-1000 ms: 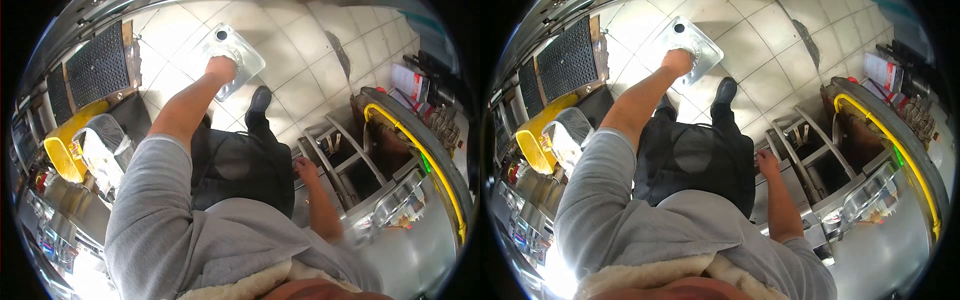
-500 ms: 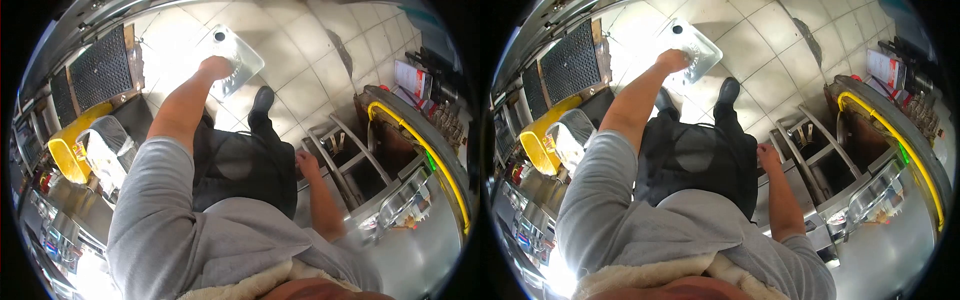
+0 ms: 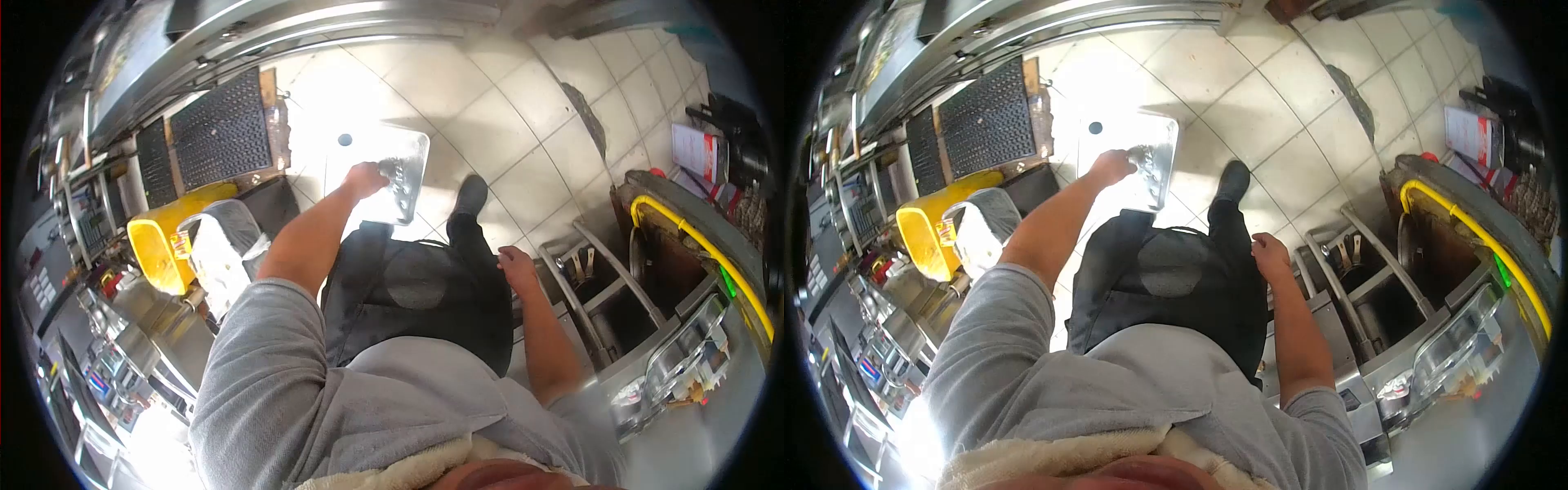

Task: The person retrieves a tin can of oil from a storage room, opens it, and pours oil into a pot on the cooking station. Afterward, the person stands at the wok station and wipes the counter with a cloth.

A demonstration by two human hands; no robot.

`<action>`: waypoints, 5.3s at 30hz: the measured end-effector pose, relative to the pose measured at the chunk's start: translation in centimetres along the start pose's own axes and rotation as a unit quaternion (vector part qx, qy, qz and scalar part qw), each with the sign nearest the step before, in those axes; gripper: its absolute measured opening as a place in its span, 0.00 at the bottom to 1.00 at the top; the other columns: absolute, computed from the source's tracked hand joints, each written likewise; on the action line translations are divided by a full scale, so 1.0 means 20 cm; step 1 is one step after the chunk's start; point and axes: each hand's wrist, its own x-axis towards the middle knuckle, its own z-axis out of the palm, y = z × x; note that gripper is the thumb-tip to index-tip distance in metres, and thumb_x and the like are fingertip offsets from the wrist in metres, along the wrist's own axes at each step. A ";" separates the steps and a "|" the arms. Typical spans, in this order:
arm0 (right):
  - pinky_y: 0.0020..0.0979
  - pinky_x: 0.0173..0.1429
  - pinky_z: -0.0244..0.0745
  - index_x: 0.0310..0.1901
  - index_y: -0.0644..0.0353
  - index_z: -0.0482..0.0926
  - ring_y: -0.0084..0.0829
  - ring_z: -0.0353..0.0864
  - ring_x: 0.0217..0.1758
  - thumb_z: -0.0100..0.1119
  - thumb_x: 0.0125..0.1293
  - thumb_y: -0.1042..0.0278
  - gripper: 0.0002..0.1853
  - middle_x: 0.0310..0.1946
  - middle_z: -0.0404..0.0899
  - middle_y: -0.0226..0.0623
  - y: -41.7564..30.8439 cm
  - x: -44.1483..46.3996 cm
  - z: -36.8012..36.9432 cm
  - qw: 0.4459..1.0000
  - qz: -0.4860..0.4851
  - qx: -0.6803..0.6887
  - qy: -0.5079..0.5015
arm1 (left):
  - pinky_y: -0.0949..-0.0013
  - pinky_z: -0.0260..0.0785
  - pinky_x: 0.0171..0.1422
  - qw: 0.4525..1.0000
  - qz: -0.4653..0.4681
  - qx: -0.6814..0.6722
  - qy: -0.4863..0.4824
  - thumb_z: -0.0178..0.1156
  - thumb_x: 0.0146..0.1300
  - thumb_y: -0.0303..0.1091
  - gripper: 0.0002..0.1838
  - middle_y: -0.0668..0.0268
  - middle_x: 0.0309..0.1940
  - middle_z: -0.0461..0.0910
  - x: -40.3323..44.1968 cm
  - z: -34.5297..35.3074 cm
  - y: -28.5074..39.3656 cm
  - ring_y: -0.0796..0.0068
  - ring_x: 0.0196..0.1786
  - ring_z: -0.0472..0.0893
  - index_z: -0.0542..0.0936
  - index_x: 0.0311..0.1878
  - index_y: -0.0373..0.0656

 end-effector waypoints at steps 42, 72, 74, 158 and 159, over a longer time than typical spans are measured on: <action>0.51 0.75 0.64 0.75 0.57 0.59 0.45 0.66 0.74 0.42 0.76 0.34 0.39 0.73 0.65 0.42 -3.39 -1.24 1.32 0.800 -0.306 0.220 -0.467 | 0.53 0.79 0.42 0.800 -0.105 -0.009 0.591 0.65 0.56 0.48 0.20 0.50 0.24 0.84 -3.35 -2.44 -0.89 0.49 0.31 0.85 0.86 0.28 0.37; 0.37 0.79 0.55 0.75 0.64 0.61 0.35 0.65 0.76 0.38 0.81 0.42 0.35 0.74 0.66 0.41 -4.80 -1.12 1.68 0.879 -0.322 0.351 -0.033 | 0.55 0.80 0.43 0.881 0.179 -0.132 0.418 0.72 0.46 0.71 0.40 0.47 0.21 0.82 -2.63 -4.36 -2.35 0.48 0.30 0.86 0.85 0.25 0.32; 0.37 0.79 0.56 0.75 0.64 0.61 0.36 0.65 0.76 0.39 0.80 0.42 0.35 0.73 0.67 0.42 -4.81 -1.10 1.66 0.896 -0.278 0.346 0.010 | 0.55 0.80 0.43 0.869 0.195 -0.139 0.433 0.71 0.45 0.72 0.41 0.47 0.20 0.81 -2.57 -4.40 -2.43 0.48 0.29 0.86 0.85 0.24 0.32; 0.30 0.52 0.75 0.52 0.74 0.81 0.29 0.82 0.43 0.46 0.81 0.50 0.28 0.43 0.86 0.42 -4.95 -1.58 1.50 0.914 -0.167 0.136 0.344 | 0.59 0.72 0.36 0.865 0.269 -0.297 0.303 0.62 0.62 0.71 0.37 0.57 0.21 0.78 -2.16 -4.34 -2.88 0.63 0.27 0.79 0.77 0.29 0.38; 0.30 0.52 0.75 0.52 0.74 0.81 0.29 0.82 0.43 0.46 0.81 0.50 0.28 0.43 0.86 0.42 -4.95 -1.57 1.50 0.910 -0.184 0.150 0.341 | 0.59 0.72 0.36 0.864 0.268 -0.297 0.307 0.62 0.62 0.71 0.36 0.57 0.21 0.78 -2.15 -4.33 -2.89 0.63 0.27 0.78 0.77 0.29 0.38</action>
